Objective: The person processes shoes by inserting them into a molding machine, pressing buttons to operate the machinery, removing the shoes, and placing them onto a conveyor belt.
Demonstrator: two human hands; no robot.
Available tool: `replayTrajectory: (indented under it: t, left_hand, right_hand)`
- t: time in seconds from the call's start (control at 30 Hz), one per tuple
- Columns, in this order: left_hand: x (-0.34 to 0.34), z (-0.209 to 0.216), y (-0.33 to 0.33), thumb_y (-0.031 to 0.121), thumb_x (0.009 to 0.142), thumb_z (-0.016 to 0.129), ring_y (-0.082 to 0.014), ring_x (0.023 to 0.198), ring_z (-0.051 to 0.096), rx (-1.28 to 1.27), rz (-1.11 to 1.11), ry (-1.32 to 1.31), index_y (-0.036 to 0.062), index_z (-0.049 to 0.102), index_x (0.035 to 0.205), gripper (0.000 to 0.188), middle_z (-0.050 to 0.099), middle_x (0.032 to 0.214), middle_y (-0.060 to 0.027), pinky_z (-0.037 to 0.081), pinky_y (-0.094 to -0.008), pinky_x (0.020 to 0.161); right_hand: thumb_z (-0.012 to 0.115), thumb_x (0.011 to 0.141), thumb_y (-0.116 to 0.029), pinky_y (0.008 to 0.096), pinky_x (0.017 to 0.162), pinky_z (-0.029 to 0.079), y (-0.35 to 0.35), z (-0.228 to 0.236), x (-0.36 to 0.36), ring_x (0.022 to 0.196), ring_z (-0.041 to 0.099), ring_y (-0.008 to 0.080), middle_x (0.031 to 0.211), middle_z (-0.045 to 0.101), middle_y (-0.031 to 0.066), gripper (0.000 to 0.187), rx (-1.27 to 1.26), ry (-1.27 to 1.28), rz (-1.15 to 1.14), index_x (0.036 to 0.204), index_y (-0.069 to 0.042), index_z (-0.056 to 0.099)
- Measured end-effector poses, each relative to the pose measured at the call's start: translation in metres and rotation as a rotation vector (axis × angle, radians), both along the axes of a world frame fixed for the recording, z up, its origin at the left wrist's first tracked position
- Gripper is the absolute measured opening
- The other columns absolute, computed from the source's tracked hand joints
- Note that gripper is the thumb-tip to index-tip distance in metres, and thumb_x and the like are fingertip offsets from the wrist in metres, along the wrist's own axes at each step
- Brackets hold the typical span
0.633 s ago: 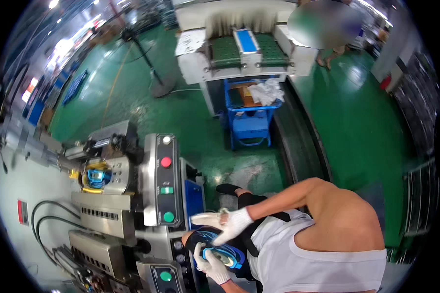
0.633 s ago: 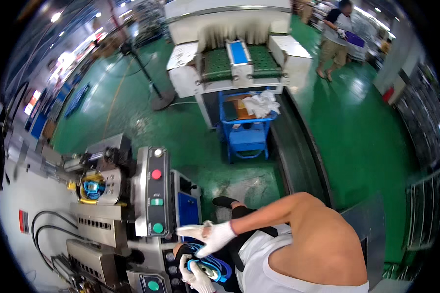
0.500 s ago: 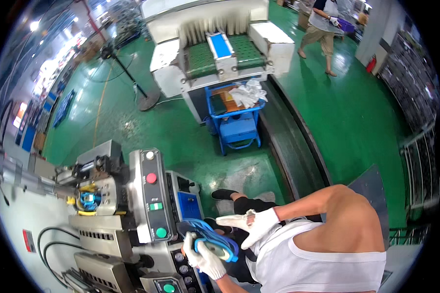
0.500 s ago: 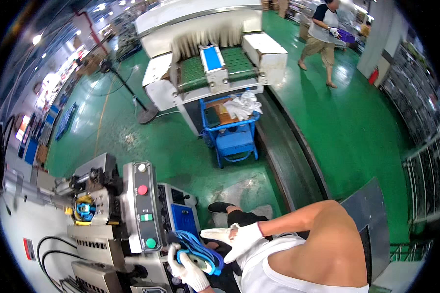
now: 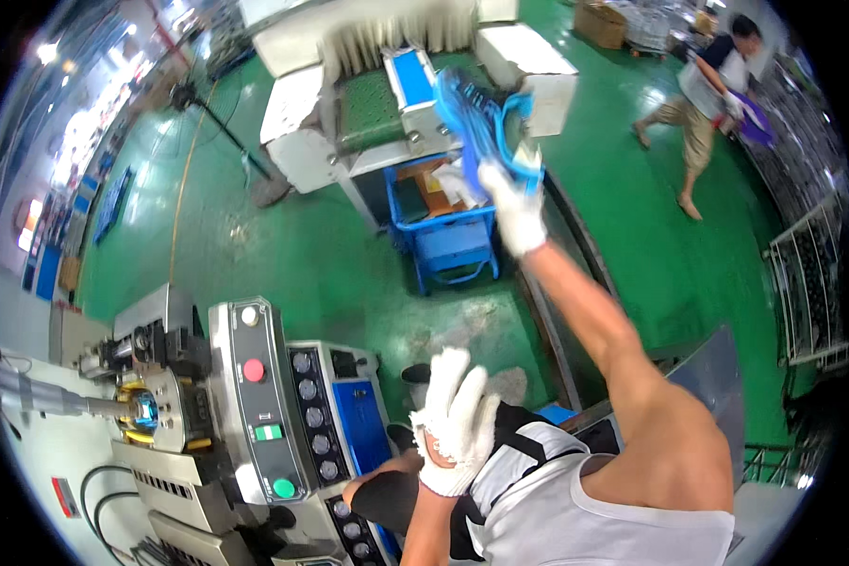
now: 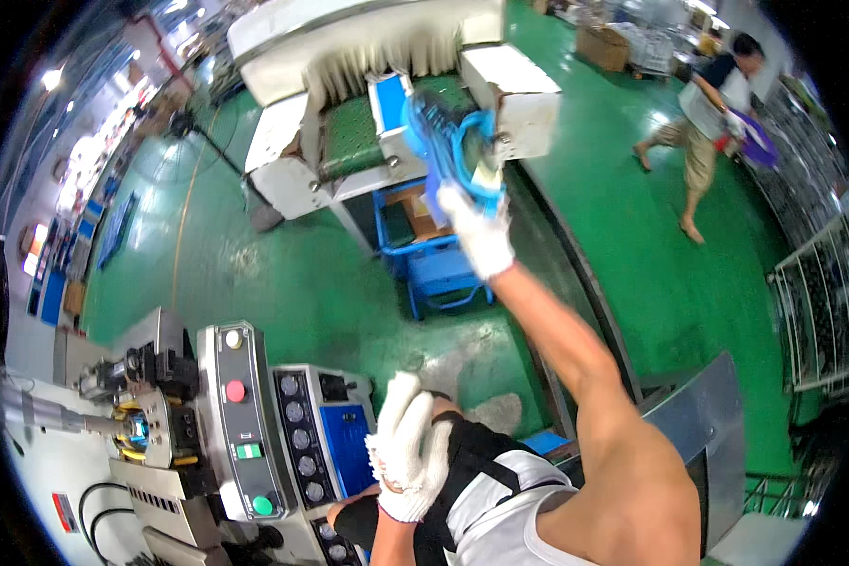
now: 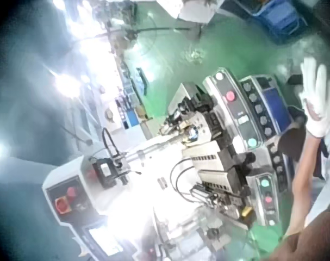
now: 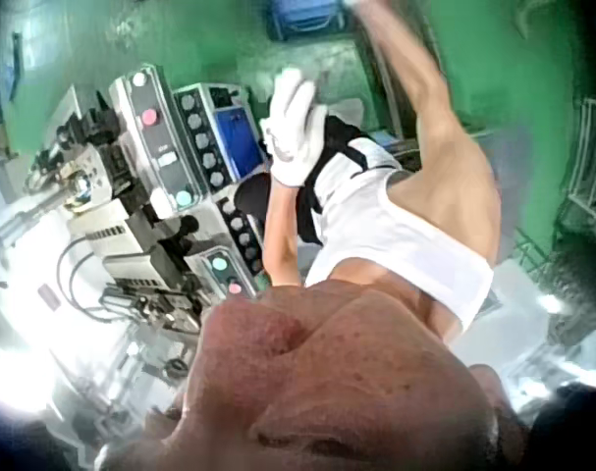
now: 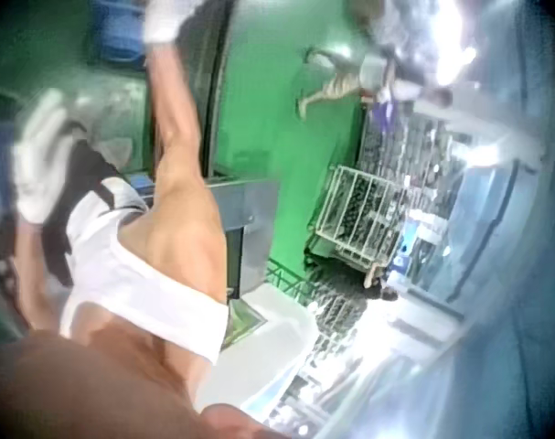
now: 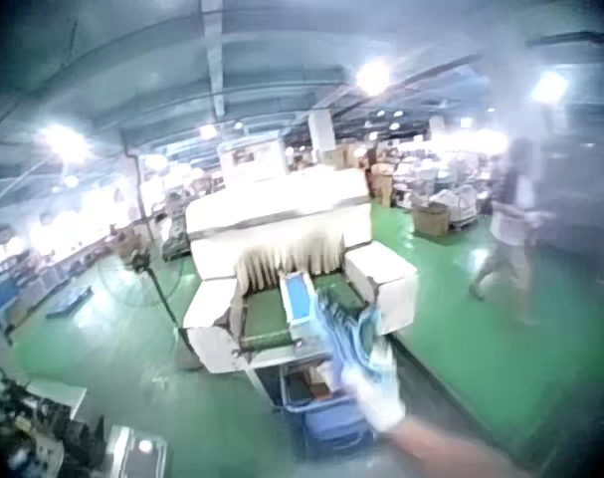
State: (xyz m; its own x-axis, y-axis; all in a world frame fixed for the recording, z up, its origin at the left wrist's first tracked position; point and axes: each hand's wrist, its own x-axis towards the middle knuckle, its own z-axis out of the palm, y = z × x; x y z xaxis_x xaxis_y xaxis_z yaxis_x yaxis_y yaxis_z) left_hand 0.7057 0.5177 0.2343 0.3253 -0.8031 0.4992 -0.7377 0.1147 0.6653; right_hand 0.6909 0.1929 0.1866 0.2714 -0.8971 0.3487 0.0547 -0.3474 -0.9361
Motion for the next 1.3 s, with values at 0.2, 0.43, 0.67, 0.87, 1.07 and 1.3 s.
replayTrajectory:
  t: [0.2, 0.43, 0.67, 0.87, 1.07, 1.3]
  left_hand:
    - [-0.051, -0.114, 0.118, 0.005, 0.09, 0.077, -0.0391, 0.125, 0.063, 0.458, 0.51, 0.396, -0.0005, 0.066, 0.131, 0.043, 0.067, 0.133, -0.0212, 0.05, -0.0447, 0.109]
    - [-0.12, -0.1, 0.276, 0.009, 0.098, 0.067, -0.035, 0.117, 0.068, 0.668, 1.331, 0.523, -0.0001, 0.067, 0.129, 0.032, 0.069, 0.126, -0.0206, 0.051, -0.0426, 0.105]
    - [-0.273, -0.111, 0.296, 0.012, 0.096, 0.07, -0.0376, 0.118, 0.063, 0.492, 2.006, 0.503, 0.0004, 0.062, 0.135, 0.042, 0.064, 0.128, -0.0225, 0.05, -0.0464, 0.104]
    - [-0.291, -0.152, 0.383, 0.02, 0.088, 0.078, -0.0407, 0.133, 0.055, 0.789, 1.825, 0.307, 0.0027, 0.061, 0.139, 0.056, 0.054, 0.146, -0.0233, 0.045, -0.049, 0.112]
    - [-0.251, -0.202, 0.389, 0.022, 0.097, 0.069, -0.0397, 0.096, 0.067, 0.619, 1.812, 0.422, 0.0063, 0.075, 0.104, 0.019, 0.064, 0.108, -0.0196, 0.053, -0.048, 0.084]
    - [-0.166, -0.091, 0.278, 0.007, 0.088, 0.077, -0.0295, 0.09, 0.066, 0.111, 1.8, 0.341, 0.0005, 0.071, 0.093, 0.011, 0.068, 0.096, -0.0149, 0.053, -0.0394, 0.082]
  right_hand:
    - [0.074, 0.095, -0.043, 0.0439, 0.107, 0.048, -0.308, -0.017, 0.02, 0.124, 0.063, 0.0331, 0.142, 0.064, 0.0181, 0.065, -0.352, 0.715, 0.047, 0.147, -0.008, 0.056]
    - [0.065, 0.099, -0.057, 0.0382, 0.104, 0.051, -0.437, -0.079, 0.019, 0.119, 0.066, 0.0283, 0.142, 0.065, 0.0135, 0.077, 0.068, 0.875, -0.094, 0.151, -0.001, 0.054]
    - [0.068, 0.102, -0.038, 0.0419, 0.082, 0.056, -0.271, -0.237, -0.034, 0.092, 0.066, 0.0279, 0.107, 0.068, 0.0158, 0.041, -0.152, 0.487, 0.387, 0.113, 0.001, 0.066]
    - [0.071, 0.102, -0.021, 0.0405, 0.098, 0.061, 0.087, -0.163, -0.012, 0.121, 0.066, 0.0275, 0.144, 0.056, 0.0194, 0.066, 0.513, 0.583, 0.726, 0.153, 0.007, 0.041]
    - [0.072, 0.092, -0.003, 0.0356, 0.1, 0.057, 0.24, -0.096, 0.01, 0.12, 0.066, 0.0211, 0.146, 0.057, 0.0157, 0.065, 0.396, 0.618, 1.509, 0.152, 0.0, 0.047]
    - [0.085, 0.08, -0.041, 0.0443, 0.122, 0.037, 0.358, -0.036, -0.018, 0.146, 0.046, 0.0417, 0.155, 0.046, 0.0319, 0.1, -0.535, 0.559, 2.323, 0.155, 0.007, 0.039]
